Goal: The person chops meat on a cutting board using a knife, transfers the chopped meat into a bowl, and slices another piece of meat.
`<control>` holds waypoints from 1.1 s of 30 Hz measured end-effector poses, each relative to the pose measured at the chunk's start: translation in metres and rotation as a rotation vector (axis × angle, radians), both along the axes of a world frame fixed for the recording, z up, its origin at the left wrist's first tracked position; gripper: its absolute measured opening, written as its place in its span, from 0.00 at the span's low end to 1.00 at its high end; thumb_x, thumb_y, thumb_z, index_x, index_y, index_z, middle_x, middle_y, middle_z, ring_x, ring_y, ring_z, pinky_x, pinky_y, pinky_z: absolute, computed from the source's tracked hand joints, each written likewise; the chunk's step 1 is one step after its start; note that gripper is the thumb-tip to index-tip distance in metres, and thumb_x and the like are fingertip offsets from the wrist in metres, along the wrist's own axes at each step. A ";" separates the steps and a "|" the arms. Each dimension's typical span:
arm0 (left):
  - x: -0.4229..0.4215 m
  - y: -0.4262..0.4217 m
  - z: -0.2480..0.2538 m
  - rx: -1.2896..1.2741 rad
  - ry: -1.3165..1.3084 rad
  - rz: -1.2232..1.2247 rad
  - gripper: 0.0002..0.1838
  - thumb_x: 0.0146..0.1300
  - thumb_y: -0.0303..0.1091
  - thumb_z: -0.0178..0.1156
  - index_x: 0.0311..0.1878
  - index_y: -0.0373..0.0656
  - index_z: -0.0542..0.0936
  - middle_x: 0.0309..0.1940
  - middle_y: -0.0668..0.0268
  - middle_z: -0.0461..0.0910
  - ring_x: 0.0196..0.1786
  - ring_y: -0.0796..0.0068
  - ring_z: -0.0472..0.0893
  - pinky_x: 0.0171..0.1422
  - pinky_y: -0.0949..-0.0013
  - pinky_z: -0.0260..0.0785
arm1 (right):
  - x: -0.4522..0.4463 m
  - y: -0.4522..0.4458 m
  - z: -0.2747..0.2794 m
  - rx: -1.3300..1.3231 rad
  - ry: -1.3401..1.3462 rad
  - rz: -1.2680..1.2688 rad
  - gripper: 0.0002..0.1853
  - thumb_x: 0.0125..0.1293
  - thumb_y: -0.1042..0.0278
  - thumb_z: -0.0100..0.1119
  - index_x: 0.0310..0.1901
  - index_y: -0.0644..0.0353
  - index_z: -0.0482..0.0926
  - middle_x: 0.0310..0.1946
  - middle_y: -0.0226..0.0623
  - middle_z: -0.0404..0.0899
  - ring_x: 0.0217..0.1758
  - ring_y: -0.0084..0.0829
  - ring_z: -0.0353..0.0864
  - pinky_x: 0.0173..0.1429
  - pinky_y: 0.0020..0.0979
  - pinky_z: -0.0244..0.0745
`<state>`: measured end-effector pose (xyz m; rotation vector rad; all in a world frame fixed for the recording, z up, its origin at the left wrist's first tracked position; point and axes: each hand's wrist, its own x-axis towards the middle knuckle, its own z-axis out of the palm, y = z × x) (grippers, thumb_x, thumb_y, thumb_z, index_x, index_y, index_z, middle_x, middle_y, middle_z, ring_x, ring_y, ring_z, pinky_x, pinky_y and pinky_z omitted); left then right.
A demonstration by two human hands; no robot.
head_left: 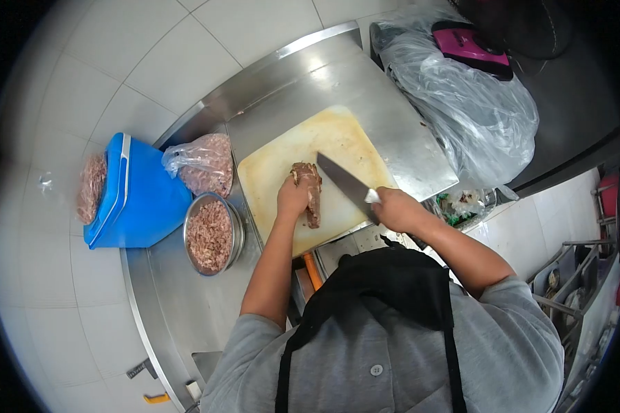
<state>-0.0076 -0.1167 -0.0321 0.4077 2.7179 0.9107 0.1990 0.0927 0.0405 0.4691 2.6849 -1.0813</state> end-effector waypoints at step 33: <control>-0.009 -0.049 0.016 0.037 0.061 0.153 0.27 0.66 0.46 0.63 0.56 0.29 0.81 0.41 0.52 0.84 0.45 0.54 0.84 0.54 0.58 0.75 | -0.057 -0.009 0.006 0.075 -0.062 -0.057 0.16 0.70 0.67 0.52 0.51 0.72 0.78 0.47 0.63 0.84 0.52 0.55 0.85 0.56 0.50 0.79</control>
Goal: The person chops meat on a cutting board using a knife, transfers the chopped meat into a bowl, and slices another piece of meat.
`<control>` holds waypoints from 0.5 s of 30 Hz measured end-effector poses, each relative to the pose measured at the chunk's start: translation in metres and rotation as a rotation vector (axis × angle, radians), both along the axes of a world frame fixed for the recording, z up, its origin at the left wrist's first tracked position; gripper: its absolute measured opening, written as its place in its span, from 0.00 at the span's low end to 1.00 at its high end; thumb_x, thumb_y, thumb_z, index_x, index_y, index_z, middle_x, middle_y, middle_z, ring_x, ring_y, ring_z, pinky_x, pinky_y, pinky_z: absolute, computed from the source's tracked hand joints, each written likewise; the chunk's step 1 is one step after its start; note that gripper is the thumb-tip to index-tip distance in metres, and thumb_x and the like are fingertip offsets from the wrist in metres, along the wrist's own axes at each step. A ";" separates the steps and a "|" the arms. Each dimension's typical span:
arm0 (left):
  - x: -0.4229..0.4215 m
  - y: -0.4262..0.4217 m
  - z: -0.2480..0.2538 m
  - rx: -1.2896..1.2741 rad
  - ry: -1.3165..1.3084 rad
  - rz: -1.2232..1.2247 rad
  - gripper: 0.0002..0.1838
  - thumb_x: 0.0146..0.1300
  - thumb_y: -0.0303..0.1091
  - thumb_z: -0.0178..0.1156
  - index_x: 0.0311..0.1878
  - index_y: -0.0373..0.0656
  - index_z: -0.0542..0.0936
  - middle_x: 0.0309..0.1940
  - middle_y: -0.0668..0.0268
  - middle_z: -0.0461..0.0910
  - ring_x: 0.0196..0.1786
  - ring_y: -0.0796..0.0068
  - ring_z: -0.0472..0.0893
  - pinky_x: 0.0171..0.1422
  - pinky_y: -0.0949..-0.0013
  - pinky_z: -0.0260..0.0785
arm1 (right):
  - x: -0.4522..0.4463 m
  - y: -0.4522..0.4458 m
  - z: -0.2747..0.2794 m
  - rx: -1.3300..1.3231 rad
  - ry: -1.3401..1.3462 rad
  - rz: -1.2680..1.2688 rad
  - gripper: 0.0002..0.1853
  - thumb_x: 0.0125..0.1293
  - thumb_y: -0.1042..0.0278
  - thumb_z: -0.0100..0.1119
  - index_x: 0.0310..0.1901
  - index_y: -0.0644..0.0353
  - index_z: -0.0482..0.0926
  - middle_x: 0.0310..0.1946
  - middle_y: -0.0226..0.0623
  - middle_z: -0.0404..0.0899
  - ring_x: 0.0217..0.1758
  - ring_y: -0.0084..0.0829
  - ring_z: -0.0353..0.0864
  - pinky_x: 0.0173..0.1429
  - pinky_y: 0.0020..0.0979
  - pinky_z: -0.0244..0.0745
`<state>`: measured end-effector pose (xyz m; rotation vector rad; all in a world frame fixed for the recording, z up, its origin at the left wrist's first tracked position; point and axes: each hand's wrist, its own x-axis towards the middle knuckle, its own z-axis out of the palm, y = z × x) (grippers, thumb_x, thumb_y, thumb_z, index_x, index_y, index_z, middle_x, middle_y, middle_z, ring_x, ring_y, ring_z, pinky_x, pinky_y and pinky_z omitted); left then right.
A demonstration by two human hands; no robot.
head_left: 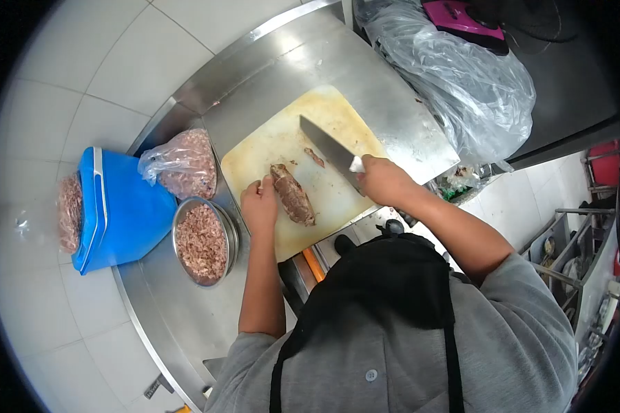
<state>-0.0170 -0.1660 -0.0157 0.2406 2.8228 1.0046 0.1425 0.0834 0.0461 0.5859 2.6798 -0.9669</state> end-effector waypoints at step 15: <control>0.015 -0.006 -0.013 0.612 -0.663 0.071 0.26 0.65 0.41 0.66 0.57 0.29 0.78 0.43 0.54 0.84 0.44 0.66 0.84 0.50 0.67 0.77 | 0.044 0.027 -0.001 -0.342 -0.074 -0.162 0.18 0.74 0.63 0.52 0.47 0.76 0.73 0.29 0.55 0.82 0.19 0.41 0.82 0.30 0.42 0.80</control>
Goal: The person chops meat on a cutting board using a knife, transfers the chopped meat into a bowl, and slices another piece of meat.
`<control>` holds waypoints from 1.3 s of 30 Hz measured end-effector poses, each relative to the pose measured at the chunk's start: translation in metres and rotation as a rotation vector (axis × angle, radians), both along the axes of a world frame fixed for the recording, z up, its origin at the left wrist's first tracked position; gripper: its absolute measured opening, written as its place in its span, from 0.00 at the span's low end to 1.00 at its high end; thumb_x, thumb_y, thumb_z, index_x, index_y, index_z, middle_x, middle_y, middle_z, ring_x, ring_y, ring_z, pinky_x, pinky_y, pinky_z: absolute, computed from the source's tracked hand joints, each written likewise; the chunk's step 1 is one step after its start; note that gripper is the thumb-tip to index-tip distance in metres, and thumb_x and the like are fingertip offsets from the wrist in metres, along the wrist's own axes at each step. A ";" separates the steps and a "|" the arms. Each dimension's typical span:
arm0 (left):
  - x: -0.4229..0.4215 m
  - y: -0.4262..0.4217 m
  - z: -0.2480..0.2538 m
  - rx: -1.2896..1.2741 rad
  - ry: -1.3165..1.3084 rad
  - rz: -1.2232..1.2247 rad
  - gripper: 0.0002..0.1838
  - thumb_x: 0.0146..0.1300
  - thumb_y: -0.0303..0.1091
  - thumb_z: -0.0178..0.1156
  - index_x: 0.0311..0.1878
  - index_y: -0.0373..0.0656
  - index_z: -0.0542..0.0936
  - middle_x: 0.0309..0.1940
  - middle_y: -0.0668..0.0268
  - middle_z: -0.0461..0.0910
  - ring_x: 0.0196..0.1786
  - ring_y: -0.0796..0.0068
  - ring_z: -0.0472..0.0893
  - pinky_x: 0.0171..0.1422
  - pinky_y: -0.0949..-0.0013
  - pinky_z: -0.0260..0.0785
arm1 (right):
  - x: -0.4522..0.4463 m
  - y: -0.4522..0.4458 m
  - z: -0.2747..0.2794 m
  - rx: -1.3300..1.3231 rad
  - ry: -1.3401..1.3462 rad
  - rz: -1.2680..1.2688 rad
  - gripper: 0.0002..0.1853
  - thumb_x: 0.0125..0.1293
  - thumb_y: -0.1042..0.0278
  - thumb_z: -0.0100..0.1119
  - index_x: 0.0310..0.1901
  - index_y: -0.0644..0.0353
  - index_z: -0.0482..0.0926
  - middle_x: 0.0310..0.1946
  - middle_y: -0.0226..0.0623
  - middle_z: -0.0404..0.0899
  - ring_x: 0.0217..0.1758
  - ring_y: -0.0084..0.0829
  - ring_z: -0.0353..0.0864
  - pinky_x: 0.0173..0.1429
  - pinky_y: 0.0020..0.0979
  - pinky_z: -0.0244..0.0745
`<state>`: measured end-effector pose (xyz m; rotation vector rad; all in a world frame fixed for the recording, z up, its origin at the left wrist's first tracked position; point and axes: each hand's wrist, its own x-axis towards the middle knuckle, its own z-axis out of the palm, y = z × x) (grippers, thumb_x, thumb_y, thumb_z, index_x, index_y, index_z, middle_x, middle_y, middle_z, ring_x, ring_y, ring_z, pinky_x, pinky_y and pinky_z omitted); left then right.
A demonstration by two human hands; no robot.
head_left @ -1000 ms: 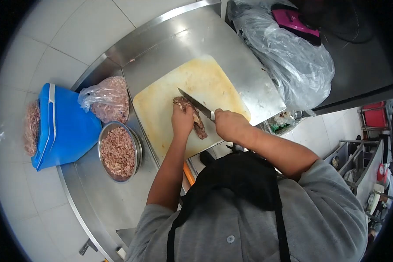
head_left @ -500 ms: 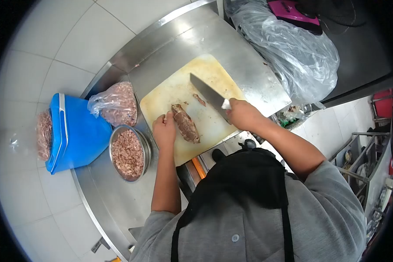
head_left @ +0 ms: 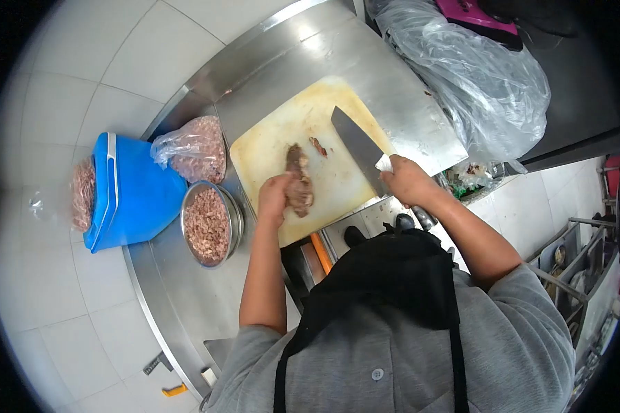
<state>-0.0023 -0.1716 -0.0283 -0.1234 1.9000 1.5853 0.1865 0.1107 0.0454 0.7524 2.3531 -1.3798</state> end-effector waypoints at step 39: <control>0.028 0.062 -0.042 -0.309 0.510 0.084 0.29 0.71 0.45 0.56 0.62 0.27 0.66 0.52 0.37 0.82 0.56 0.39 0.81 0.62 0.51 0.71 | -0.080 -0.097 -0.015 0.456 0.113 0.270 0.10 0.68 0.71 0.53 0.45 0.70 0.75 0.34 0.54 0.87 0.37 0.52 0.90 0.40 0.46 0.85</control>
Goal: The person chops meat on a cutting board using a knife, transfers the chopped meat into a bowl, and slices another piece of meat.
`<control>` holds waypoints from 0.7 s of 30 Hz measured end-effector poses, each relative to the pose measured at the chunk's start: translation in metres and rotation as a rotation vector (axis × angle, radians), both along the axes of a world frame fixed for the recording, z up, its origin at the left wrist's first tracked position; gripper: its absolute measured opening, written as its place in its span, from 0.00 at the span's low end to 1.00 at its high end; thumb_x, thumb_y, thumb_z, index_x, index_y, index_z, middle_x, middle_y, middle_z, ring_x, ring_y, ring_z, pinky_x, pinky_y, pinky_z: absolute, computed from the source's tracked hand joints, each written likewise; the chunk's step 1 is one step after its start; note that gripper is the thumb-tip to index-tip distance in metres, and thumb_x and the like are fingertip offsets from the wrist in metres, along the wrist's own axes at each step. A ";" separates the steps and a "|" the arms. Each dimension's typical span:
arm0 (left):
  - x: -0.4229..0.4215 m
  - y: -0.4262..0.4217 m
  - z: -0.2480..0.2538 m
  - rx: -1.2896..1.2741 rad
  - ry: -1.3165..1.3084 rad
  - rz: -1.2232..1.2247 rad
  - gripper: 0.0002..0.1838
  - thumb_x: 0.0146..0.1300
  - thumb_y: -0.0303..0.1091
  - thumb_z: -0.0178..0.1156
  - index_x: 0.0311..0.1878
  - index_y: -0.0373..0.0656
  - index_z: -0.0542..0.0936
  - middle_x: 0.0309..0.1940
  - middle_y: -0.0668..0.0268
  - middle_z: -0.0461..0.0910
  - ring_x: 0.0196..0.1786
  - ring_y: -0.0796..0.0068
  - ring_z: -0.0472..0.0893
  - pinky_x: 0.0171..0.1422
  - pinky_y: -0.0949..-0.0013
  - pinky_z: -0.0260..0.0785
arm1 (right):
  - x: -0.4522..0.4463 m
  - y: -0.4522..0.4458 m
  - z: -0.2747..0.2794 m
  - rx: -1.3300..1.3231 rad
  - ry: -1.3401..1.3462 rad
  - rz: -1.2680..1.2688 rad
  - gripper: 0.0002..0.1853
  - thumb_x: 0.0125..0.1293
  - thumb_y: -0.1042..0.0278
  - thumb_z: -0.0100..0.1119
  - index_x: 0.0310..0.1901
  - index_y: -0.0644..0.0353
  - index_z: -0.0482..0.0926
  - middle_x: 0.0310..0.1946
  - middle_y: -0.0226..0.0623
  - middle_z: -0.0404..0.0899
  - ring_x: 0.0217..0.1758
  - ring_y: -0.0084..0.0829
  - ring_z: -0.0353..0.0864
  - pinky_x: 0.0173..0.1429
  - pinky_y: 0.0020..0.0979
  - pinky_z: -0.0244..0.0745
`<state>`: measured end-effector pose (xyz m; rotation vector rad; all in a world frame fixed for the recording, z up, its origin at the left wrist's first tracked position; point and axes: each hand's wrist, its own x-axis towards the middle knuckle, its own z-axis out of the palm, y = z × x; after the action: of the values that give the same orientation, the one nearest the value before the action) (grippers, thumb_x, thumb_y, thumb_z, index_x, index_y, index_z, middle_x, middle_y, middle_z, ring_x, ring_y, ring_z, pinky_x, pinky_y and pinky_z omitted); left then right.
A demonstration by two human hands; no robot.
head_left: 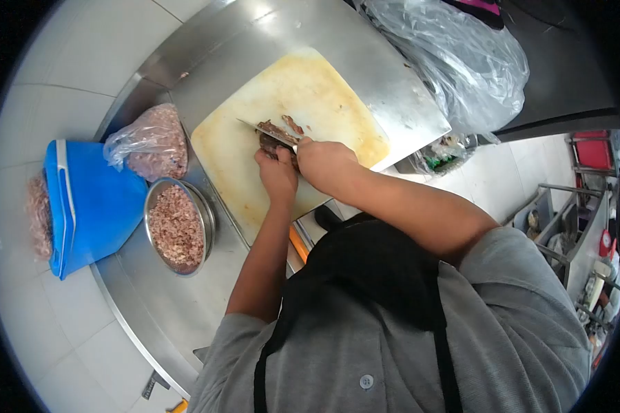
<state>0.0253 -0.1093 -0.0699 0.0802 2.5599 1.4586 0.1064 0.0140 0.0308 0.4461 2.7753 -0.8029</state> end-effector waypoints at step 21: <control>-0.015 -0.060 0.020 0.391 -0.349 0.085 0.19 0.62 0.26 0.62 0.55 0.38 0.70 0.31 0.63 0.78 0.22 0.77 0.75 0.25 0.73 0.71 | 0.054 0.043 0.025 -0.029 -0.081 0.055 0.14 0.71 0.68 0.50 0.49 0.69 0.77 0.40 0.58 0.86 0.46 0.54 0.87 0.51 0.49 0.81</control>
<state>0.0099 -0.1694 -0.0495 -0.2116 2.0039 1.8040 0.1608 0.0572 0.0554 0.3858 2.6858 -0.7936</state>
